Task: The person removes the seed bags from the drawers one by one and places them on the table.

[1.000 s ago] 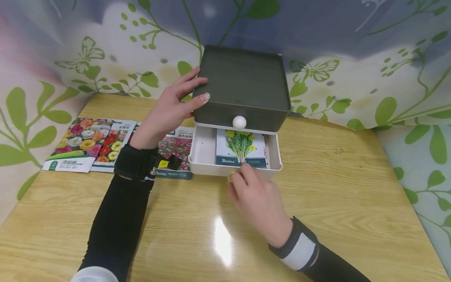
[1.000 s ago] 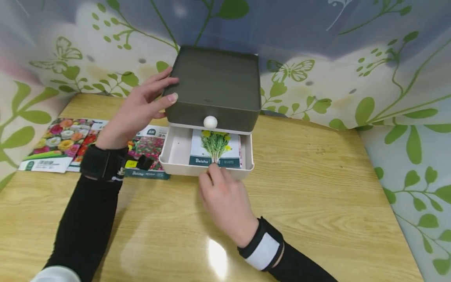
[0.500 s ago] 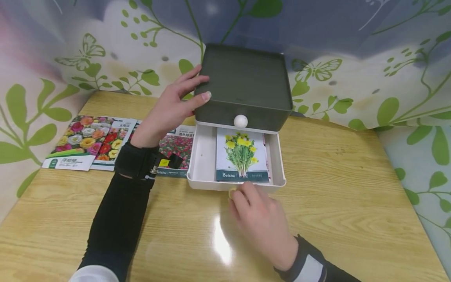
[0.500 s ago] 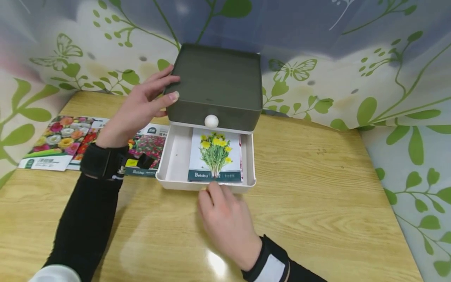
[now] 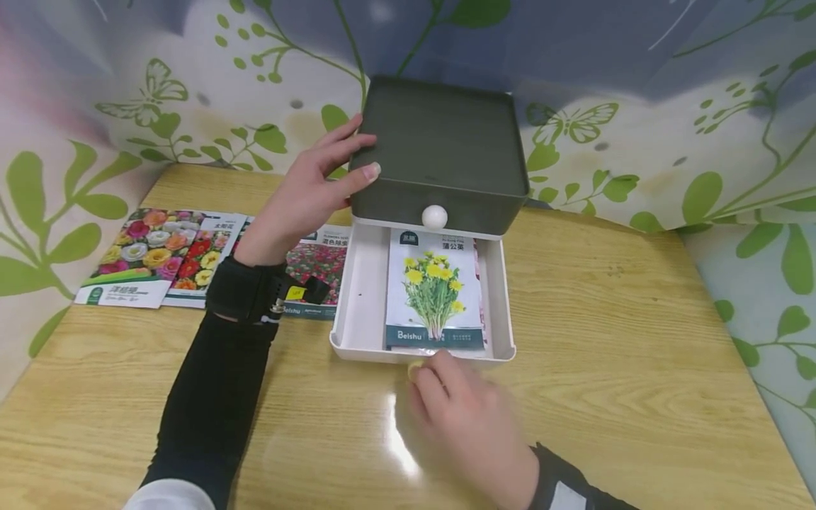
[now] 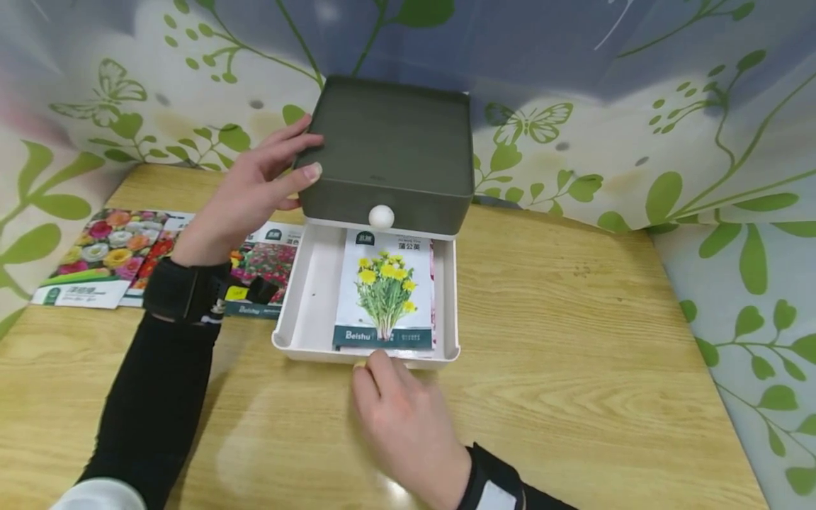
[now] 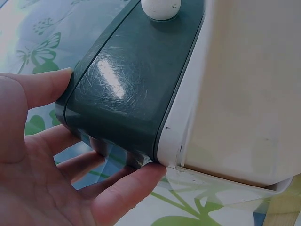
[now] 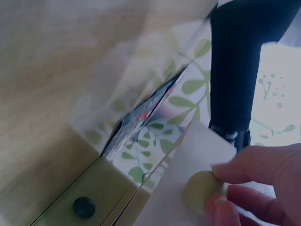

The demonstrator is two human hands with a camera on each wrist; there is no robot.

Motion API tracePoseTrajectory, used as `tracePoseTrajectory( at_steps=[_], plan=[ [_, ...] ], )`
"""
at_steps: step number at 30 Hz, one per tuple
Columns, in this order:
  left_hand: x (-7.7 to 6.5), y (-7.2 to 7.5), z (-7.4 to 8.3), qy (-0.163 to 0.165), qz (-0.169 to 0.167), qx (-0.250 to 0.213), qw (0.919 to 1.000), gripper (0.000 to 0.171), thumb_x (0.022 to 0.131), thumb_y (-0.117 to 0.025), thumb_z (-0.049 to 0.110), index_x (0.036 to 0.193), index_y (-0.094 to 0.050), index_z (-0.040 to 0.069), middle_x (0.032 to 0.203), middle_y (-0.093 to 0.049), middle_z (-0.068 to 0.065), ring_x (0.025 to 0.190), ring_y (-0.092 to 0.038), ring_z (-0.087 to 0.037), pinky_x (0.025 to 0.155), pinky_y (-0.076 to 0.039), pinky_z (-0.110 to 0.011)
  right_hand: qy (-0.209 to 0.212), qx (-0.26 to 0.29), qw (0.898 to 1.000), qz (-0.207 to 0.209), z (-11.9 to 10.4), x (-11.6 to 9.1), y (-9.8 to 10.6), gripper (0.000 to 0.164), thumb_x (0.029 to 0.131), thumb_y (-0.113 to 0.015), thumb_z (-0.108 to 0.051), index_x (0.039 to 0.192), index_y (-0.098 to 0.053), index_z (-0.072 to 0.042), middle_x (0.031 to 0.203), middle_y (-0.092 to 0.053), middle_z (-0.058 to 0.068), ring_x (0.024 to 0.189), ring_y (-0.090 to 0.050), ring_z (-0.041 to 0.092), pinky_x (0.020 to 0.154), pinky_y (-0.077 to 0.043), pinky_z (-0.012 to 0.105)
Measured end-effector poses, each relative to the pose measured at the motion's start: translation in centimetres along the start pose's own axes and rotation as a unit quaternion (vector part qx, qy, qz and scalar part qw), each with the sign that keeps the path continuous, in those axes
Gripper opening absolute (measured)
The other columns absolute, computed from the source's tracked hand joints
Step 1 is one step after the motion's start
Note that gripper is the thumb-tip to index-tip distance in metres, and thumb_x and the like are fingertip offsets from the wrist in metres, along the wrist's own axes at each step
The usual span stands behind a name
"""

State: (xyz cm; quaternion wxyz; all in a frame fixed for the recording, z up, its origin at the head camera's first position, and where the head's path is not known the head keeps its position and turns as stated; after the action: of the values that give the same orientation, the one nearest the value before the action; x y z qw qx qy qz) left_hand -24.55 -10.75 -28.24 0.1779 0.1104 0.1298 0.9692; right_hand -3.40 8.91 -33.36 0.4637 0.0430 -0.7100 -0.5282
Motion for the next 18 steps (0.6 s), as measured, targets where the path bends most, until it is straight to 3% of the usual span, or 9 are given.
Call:
tracePoseTrajectory(
  at_steps=[6,11,18],
  plan=[
    [-0.09,0.03,0.04,-0.006,0.001,0.003,1.0,0.053,0.101,-0.059,0.032,0.151,-0.044,0.02,0.16,-0.016,0.025,0.145,-0.018,-0.002,0.098,-0.047,-0.05,0.021,0.035,0.999,-0.006,-1.21,0.04,0.27,0.03,0.1,-0.038,-0.01,0.081,-0.06,-0.006,0.086,-0.054,0.002,0.063,-0.052,0.013,0.045,-0.043,0.02],
    [-0.1,0.1,-0.02,-0.006,0.002,0.0,1.0,0.053,0.101,-0.06,0.032,0.15,-0.045,0.02,0.16,-0.016,0.025,0.145,-0.02,-0.003,0.098,-0.047,-0.051,0.012,-0.007,1.0,-0.016,-1.1,0.14,0.22,0.024,0.095,-0.041,-0.005,0.086,-0.063,-0.005,0.091,-0.059,0.006,0.073,-0.058,0.02,0.05,-0.049,0.026],
    [-0.09,0.02,-0.12,-0.001,-0.001,0.006,1.0,0.053,0.101,-0.059,0.033,0.151,-0.044,0.021,0.159,-0.015,0.026,0.145,-0.018,-0.001,0.098,-0.047,-0.048,0.021,-0.048,0.999,-0.015,-1.01,-0.06,-0.19,0.032,0.099,-0.035,0.0,0.088,-0.065,-0.002,0.093,-0.059,0.008,0.074,-0.056,0.021,0.051,-0.049,0.027]
  ],
)
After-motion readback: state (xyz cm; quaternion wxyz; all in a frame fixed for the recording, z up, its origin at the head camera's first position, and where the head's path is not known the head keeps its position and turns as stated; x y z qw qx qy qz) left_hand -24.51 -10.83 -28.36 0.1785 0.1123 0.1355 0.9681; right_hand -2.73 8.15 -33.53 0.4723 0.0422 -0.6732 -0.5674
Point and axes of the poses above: each hand's wrist, its own x-axis towards the middle knuckle, its own y-axis out of the back of the hand, z = x × y, the point moved 4 cm from there along x, towards the middle knuckle
